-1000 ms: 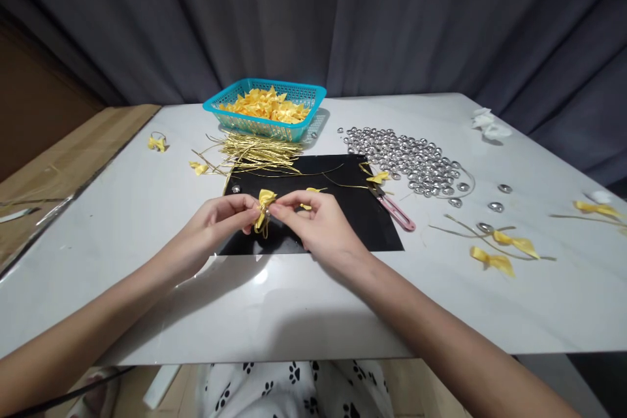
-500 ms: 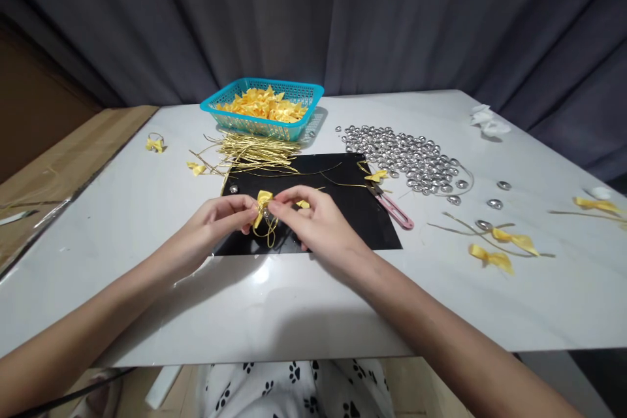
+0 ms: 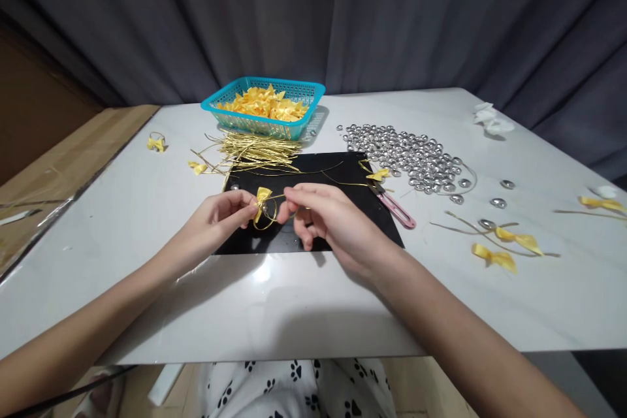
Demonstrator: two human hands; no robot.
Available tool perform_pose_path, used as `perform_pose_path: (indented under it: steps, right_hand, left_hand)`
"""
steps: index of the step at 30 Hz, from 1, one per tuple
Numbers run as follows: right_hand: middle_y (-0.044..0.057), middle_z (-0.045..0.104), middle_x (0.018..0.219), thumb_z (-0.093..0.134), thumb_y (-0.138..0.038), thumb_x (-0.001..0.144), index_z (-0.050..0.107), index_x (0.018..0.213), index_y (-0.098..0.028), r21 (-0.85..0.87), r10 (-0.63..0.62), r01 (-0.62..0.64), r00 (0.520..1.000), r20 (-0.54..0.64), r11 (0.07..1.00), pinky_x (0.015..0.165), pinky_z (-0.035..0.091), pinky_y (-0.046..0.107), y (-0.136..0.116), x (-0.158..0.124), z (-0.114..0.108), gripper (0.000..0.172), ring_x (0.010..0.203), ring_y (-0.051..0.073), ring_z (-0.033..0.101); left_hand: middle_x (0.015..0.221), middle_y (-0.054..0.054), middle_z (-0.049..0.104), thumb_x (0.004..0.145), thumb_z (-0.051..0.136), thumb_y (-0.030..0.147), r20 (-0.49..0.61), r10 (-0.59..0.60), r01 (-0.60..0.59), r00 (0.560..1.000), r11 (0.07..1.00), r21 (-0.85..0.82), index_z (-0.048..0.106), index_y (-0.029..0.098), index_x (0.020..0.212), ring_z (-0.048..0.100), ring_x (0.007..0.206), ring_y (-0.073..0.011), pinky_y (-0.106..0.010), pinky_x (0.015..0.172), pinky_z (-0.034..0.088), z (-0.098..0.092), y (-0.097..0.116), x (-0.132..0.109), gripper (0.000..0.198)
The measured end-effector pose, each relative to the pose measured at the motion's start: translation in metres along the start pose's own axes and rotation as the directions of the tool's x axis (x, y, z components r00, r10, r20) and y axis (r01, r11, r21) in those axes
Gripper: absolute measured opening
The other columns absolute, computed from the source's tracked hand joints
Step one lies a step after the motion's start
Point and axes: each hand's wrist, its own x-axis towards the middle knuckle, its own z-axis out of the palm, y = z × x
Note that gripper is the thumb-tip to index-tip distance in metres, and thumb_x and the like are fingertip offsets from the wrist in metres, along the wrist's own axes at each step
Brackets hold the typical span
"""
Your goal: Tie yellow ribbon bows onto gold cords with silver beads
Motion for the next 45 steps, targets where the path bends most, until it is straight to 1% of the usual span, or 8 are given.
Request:
perform_pose_path:
  steps: [6, 10, 16, 24, 30, 33, 39, 45]
  right_hand:
    - [0.000, 0.055, 0.059, 0.063, -0.032, 0.077, 0.061, 0.069, -0.013, -0.163, 0.093, -0.121, 0.981, -0.168, 0.979, 0.034, 0.027, 0.019, -0.011, 0.002, -0.017, 0.021, 0.037, 0.003, 0.031]
    - [0.003, 0.064, 0.076, 0.065, -0.026, 0.076, 0.068, 0.093, -0.015, -0.359, -0.255, 0.110, 0.886, -0.387, 0.927, 0.039, 0.032, 0.020, -0.002, 0.004, -0.006, 0.020, 0.043, 0.004, 0.038]
    - [0.003, 0.061, 0.083, 0.064, -0.021, 0.079, 0.071, 0.081, -0.016, -0.629, -0.506, 0.357, 0.860, -0.068, 0.691, 0.047, 0.033, 0.022, 0.014, 0.005, 0.017, 0.010, 0.051, 0.005, 0.040]
    - [0.001, 0.057, 0.080, 0.058, -0.015, 0.082, 0.063, 0.075, -0.015, -0.671, -0.516, 0.368, 0.856, -0.025, 0.643, 0.053, 0.035, 0.023, 0.021, 0.009, 0.019, 0.008, 0.057, 0.007, 0.043]
    - [0.003, 0.058, 0.081, 0.053, -0.008, 0.083, 0.055, 0.075, -0.017, -0.731, -0.762, 0.537, 0.647, 0.035, 0.422, 0.075, 0.041, 0.030, 0.016, 0.005, 0.024, 0.012, 0.081, 0.015, 0.051]
    - [0.003, 0.057, 0.084, 0.051, -0.008, 0.084, 0.054, 0.078, -0.018, -0.698, -0.809, 0.565, 0.586, -0.035, 0.440, 0.078, 0.042, 0.030, 0.008, 0.000, 0.025, 0.012, 0.084, 0.015, 0.052]
    - [0.003, 0.063, 0.088, 0.049, -0.018, 0.090, 0.055, 0.085, -0.019, -0.396, -0.623, 0.514, 0.750, -0.224, 0.761, 0.082, 0.049, 0.028, -0.002, -0.006, 0.020, 0.008, 0.089, 0.014, 0.062]
    - [-0.001, 0.061, 0.076, 0.052, -0.024, 0.090, 0.055, 0.085, -0.019, -0.220, -0.559, 0.516, 0.785, -0.266, 0.828, 0.078, 0.056, 0.027, -0.008, -0.011, 0.017, 0.008, 0.076, 0.011, 0.066]
  left_hand:
    - [0.063, 0.003, 0.046, 0.084, 0.049, 0.025, 0.031, -0.024, 0.024, 0.999, 1.000, 0.005, 0.049, 0.017, 0.068, 0.042, 0.060, -0.0116, -0.025, 0.057, 0.032, 0.001, 0.000, 0.000, 0.018]
    - [0.064, 0.003, 0.045, 0.084, 0.049, 0.027, 0.060, -0.025, 0.025, 0.998, 1.000, -0.012, 0.048, 0.018, 0.069, 0.043, 0.060, -0.0120, -0.025, 0.057, 0.032, 0.002, 0.000, -0.002, 0.017]
    - [0.065, 0.002, 0.046, 0.084, 0.049, 0.029, 0.108, -0.016, 0.014, 0.994, 1.000, 0.017, 0.052, 0.016, 0.072, 0.042, 0.062, -0.0122, -0.025, 0.056, 0.030, 0.004, 0.001, -0.005, 0.018]
    - [0.068, 0.002, 0.049, 0.086, 0.048, 0.035, 0.088, 0.076, -0.084, 0.993, 0.992, 0.094, 0.053, 0.016, 0.074, 0.043, 0.062, -0.0122, -0.025, 0.058, 0.032, 0.005, -0.005, -0.008, 0.023]
    - [0.064, 0.002, 0.050, 0.086, 0.047, 0.029, 0.057, 0.144, -0.154, 0.988, 0.943, 0.293, 0.052, 0.017, 0.070, 0.043, 0.059, -0.0123, -0.026, 0.055, 0.031, 0.012, -0.008, -0.010, 0.021]
    - [0.060, 0.002, 0.048, 0.086, 0.046, 0.027, 0.069, 0.122, -0.138, 0.990, 0.936, 0.323, 0.050, 0.017, 0.067, 0.042, 0.055, -0.0120, -0.026, 0.052, 0.029, 0.016, -0.009, -0.009, 0.021]
    - [0.064, 0.001, 0.053, 0.084, 0.049, 0.028, 0.069, 0.049, -0.065, 0.996, 0.966, 0.248, 0.054, 0.017, 0.074, 0.047, 0.058, -0.0131, -0.026, 0.055, 0.033, 0.013, -0.015, -0.002, 0.016]
    - [0.063, 0.002, 0.050, 0.085, 0.048, 0.029, 0.061, 0.054, -0.068, 0.997, 0.962, 0.263, 0.053, 0.016, 0.073, 0.046, 0.058, -0.0125, -0.025, 0.055, 0.032, 0.012, -0.019, 0.002, 0.018]
